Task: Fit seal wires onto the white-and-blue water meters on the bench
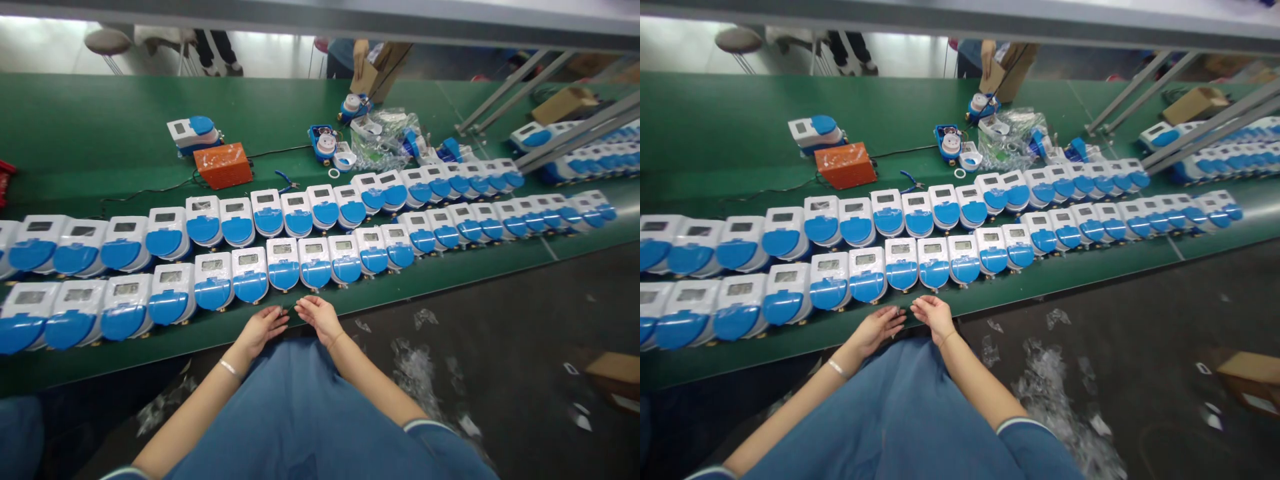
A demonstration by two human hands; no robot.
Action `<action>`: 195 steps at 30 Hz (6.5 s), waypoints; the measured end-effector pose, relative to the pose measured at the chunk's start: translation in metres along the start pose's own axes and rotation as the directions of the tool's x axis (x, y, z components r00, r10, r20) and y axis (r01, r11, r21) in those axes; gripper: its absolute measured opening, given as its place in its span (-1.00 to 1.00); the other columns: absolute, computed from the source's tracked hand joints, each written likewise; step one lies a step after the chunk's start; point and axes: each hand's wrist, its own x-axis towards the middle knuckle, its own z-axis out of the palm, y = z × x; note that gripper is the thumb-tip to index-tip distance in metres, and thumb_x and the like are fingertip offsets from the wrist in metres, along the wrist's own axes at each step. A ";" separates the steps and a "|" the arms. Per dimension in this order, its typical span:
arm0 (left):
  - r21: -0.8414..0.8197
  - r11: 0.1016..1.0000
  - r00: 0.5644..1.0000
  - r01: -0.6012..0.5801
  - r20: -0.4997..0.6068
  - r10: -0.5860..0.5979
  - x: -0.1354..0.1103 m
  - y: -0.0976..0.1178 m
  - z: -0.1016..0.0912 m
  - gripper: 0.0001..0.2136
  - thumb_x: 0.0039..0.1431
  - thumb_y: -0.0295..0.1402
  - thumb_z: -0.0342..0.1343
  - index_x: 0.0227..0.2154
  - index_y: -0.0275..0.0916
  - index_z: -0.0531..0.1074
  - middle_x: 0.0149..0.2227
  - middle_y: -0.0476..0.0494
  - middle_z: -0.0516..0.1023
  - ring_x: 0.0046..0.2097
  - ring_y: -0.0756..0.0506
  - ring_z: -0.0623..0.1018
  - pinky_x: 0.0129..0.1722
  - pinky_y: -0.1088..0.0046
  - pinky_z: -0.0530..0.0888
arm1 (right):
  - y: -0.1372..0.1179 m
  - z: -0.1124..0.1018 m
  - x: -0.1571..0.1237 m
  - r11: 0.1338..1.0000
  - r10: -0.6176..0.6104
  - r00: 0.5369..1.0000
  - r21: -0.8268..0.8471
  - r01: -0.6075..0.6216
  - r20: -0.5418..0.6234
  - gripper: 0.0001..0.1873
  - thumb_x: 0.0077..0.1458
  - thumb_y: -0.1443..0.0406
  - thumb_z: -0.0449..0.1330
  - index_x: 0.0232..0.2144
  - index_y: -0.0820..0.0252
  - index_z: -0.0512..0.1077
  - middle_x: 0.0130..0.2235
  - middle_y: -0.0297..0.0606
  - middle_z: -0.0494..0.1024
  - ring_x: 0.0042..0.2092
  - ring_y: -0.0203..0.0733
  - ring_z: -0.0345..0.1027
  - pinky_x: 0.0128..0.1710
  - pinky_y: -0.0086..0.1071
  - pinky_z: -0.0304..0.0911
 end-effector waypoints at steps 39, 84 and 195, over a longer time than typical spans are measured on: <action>-0.446 0.887 0.982 0.119 -0.079 -0.172 0.004 0.011 0.017 -0.91 0.17 -0.53 0.04 -0.36 -0.38 0.44 -0.41 -0.20 0.54 -0.34 -0.02 0.57 -0.32 0.52 0.56 | 0.008 -0.003 0.025 1.000 0.017 0.997 -0.015 -0.018 -0.076 -0.73 -0.24 0.38 0.37 -0.42 0.25 0.39 -0.43 -0.20 0.59 -0.43 -0.28 0.49 -0.47 -0.51 0.35; -0.372 0.924 0.992 0.085 -0.058 -0.115 0.008 -0.010 0.008 -0.91 0.16 -0.50 0.07 -0.34 -0.38 0.47 -0.42 -0.18 0.56 -0.37 0.02 0.57 -0.33 0.57 0.55 | 0.013 0.017 0.025 0.977 -0.178 0.984 -0.127 0.173 -0.032 -0.72 -0.32 0.33 0.35 -0.48 0.24 0.36 -0.54 -0.33 0.51 -0.44 -0.25 0.46 -0.43 -0.46 0.33; -0.172 0.977 0.977 -0.122 -0.197 0.087 0.054 -0.018 0.026 -0.85 -0.09 -0.37 0.32 -0.50 -0.30 0.46 -0.50 -0.06 0.52 -0.49 0.04 0.43 -0.52 0.53 0.28 | 0.000 0.023 0.039 0.494 -0.070 0.965 -0.832 0.253 0.251 -0.77 0.19 0.31 -0.07 -0.52 0.17 0.21 -0.52 -0.28 0.37 -0.49 -0.30 0.27 -0.51 -0.49 0.17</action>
